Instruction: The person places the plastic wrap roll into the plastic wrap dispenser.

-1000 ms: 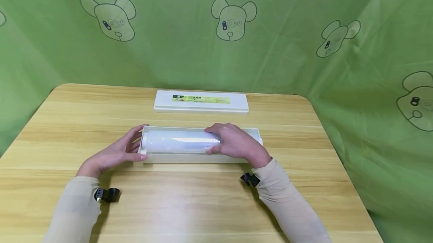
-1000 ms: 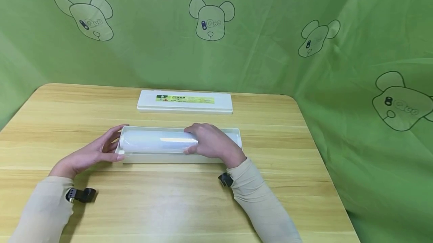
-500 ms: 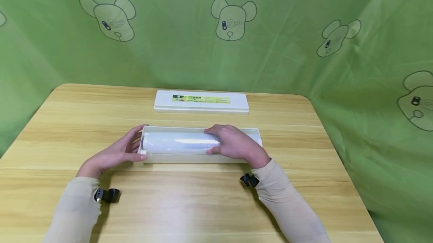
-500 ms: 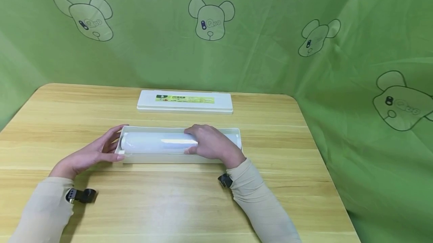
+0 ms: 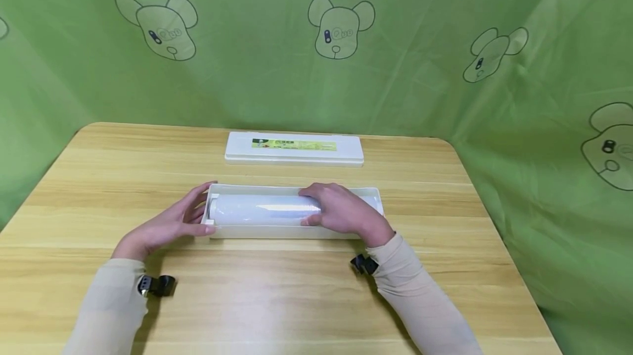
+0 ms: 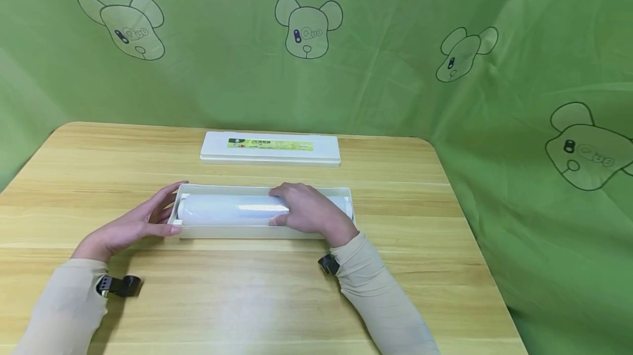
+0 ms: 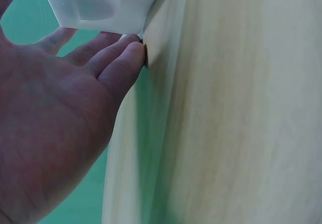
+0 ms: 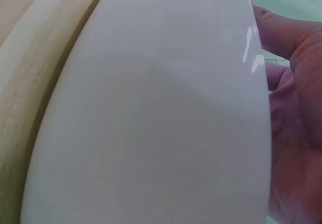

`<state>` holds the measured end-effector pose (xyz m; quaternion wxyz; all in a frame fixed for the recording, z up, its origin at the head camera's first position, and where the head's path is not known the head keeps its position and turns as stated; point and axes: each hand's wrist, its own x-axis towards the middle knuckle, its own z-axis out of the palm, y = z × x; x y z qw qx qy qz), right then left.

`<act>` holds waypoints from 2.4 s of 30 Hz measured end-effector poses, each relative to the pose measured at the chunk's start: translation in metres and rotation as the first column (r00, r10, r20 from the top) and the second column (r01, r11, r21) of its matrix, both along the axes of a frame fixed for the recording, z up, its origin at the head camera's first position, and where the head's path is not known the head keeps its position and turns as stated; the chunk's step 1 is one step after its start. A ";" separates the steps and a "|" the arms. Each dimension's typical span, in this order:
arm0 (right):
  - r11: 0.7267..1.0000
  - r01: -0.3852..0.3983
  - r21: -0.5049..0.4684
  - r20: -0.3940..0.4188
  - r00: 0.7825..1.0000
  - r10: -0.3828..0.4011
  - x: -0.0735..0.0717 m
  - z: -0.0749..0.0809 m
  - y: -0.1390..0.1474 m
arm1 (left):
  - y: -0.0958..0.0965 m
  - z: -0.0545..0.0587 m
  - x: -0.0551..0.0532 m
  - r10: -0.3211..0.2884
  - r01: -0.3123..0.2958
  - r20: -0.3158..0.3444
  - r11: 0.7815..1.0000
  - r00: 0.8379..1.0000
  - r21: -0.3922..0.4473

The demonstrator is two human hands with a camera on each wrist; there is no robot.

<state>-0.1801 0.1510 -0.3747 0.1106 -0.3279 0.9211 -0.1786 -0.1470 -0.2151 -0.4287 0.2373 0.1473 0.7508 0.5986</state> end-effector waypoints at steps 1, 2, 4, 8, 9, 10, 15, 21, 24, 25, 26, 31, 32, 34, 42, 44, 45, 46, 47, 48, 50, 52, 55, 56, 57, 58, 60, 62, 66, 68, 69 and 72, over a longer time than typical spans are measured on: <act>1.000 0.002 0.001 0.002 1.000 -0.002 0.000 0.000 0.000 | 0.000 0.000 0.000 -0.002 0.002 0.001 1.000 1.000 0.001; 1.000 0.004 0.000 0.003 1.000 -0.004 0.000 -0.001 0.001 | 0.001 0.000 0.000 -0.004 0.004 0.002 1.000 1.000 0.002; 1.000 0.004 -0.006 0.004 1.000 -0.004 0.001 -0.001 0.001 | 0.001 0.001 0.000 -0.007 0.007 0.000 1.000 1.000 0.002; 1.000 -0.009 -0.019 -0.010 1.000 0.009 0.000 -0.004 0.001 | 0.000 0.002 0.001 -0.008 0.008 -0.002 1.000 1.000 -0.001; 1.000 -0.013 -0.020 -0.016 1.000 0.012 0.000 -0.005 0.001 | 0.000 0.002 0.001 -0.007 0.007 -0.003 1.000 1.000 0.000; 1.000 -0.015 -0.021 -0.021 1.000 0.014 0.000 -0.006 0.001 | 0.000 0.002 0.002 -0.008 0.008 -0.003 1.000 1.000 0.002; 0.999 -0.017 -0.029 -0.038 0.999 0.016 -0.001 -0.009 0.003 | 0.001 0.002 0.002 -0.005 0.005 -0.005 1.000 1.000 -0.005; 0.999 -0.009 -0.031 -0.024 1.000 0.009 0.000 -0.005 0.003 | 0.002 0.004 0.002 -0.003 0.003 -0.025 1.000 1.000 -0.023; 1.000 0.003 -0.017 -0.009 1.000 -0.004 0.001 -0.002 0.001 | 0.002 0.004 0.001 -0.010 0.009 -0.025 1.000 1.000 -0.014; 1.000 0.007 -0.010 -0.005 1.000 -0.007 0.001 -0.001 0.000 | 0.001 0.003 0.001 -0.011 0.011 -0.024 1.000 1.000 -0.008; 1.000 0.010 -0.003 -0.002 1.000 -0.010 0.001 -0.001 -0.001 | 0.001 0.003 0.001 -0.011 0.011 -0.024 1.000 1.000 -0.004; 1.000 0.016 0.027 0.011 1.000 -0.016 0.001 0.000 -0.002 | 0.001 0.001 0.002 -0.008 0.008 -0.025 1.000 1.000 -0.002; 0.999 0.015 0.035 0.009 1.000 -0.015 0.001 0.000 -0.002 | 0.001 0.001 0.002 -0.008 0.008 -0.024 1.000 1.000 -0.001; 0.999 0.013 0.049 -0.001 1.000 -0.013 0.001 0.001 -0.001 | 0.001 0.001 0.002 -0.009 0.009 -0.024 1.000 1.000 0.002; 0.997 0.012 0.070 -0.078 0.997 -0.007 0.003 0.007 0.006 | 0.001 0.002 0.001 -0.011 0.011 -0.017 1.000 1.000 0.002; 0.998 0.012 0.057 -0.102 0.995 -0.006 0.003 0.008 0.009 | 0.001 0.003 0.000 -0.014 0.014 -0.016 1.000 1.000 0.002; 0.999 0.016 0.047 -0.119 0.993 -0.010 0.003 0.008 0.010 | 0.001 0.003 -0.001 -0.016 0.016 -0.016 1.000 1.000 0.004; 0.999 0.023 0.035 -0.136 0.991 -0.018 0.003 0.008 0.012 | 0.001 0.004 -0.002 -0.017 0.018 -0.016 1.000 1.000 0.006; 0.999 0.030 0.022 -0.153 0.988 -0.026 0.003 0.008 0.014 | 0.001 0.004 -0.002 -0.018 0.018 -0.016 1.000 1.000 0.010; 0.999 0.035 0.009 -0.164 0.986 -0.034 0.003 0.008 0.016 | 0.001 0.004 -0.003 -0.019 0.019 -0.016 1.000 1.000 0.012; 0.999 0.043 -0.018 -0.173 0.984 -0.045 0.003 0.008 0.019 | 0.001 0.005 -0.004 -0.019 0.019 -0.016 1.000 1.000 0.017; 0.998 0.048 -0.043 -0.157 0.986 -0.054 0.003 0.009 0.023 | 0.000 0.005 -0.004 -0.018 0.018 -0.012 1.000 1.000 0.020; 0.995 0.054 -0.088 -0.115 0.991 -0.064 0.002 0.010 0.030 | 0.001 0.004 -0.004 -0.016 0.016 -0.011 1.000 1.000 0.020; 0.993 0.054 -0.103 -0.105 0.992 -0.065 0.002 0.011 0.032 | 0.001 0.003 -0.004 -0.014 0.014 -0.011 1.000 1.000 0.017; 0.991 0.055 -0.119 -0.096 0.993 -0.067 0.002 0.012 0.035 | 0.001 0.003 -0.004 -0.013 0.013 -0.011 1.000 1.000 0.016; 0.989 0.055 -0.135 -0.089 0.994 -0.067 0.001 0.013 0.038 | 0.001 0.003 -0.004 -0.011 0.011 -0.010 1.000 1.000 0.015; 0.986 0.055 -0.158 -0.080 0.994 -0.068 0.001 0.014 0.043 | 0.002 0.002 -0.003 -0.007 0.007 -0.006 1.000 1.000 0.017; 0.982 0.061 -0.179 -0.069 0.995 -0.074 -0.001 0.016 0.049 | 0.003 0.002 -0.003 -0.005 0.005 -0.002 1.000 1.000 0.023; 0.966 0.098 -0.240 -0.017 0.994 -0.106 -0.006 0.018 0.061 | 0.003 0.002 -0.002 -0.004 0.004 -0.003 0.999 1.000 0.033; 0.952 0.118 -0.281 0.018 0.993 -0.118 -0.010 0.018 0.067 | 0.003 0.003 -0.001 -0.001 0.001 -0.006 0.999 1.000 0.035; 0.946 0.129 -0.298 0.034 0.992 -0.125 -0.013 0.018 0.070 | 0.002 0.002 -0.001 0.000 0.000 -0.008 0.999 1.000 0.035; 0.930 0.156 -0.333 0.063 0.988 -0.143 -0.019 0.018 0.078 | 0.001 0.002 -0.001 -0.001 0.001 -0.012 0.999 1.000 0.038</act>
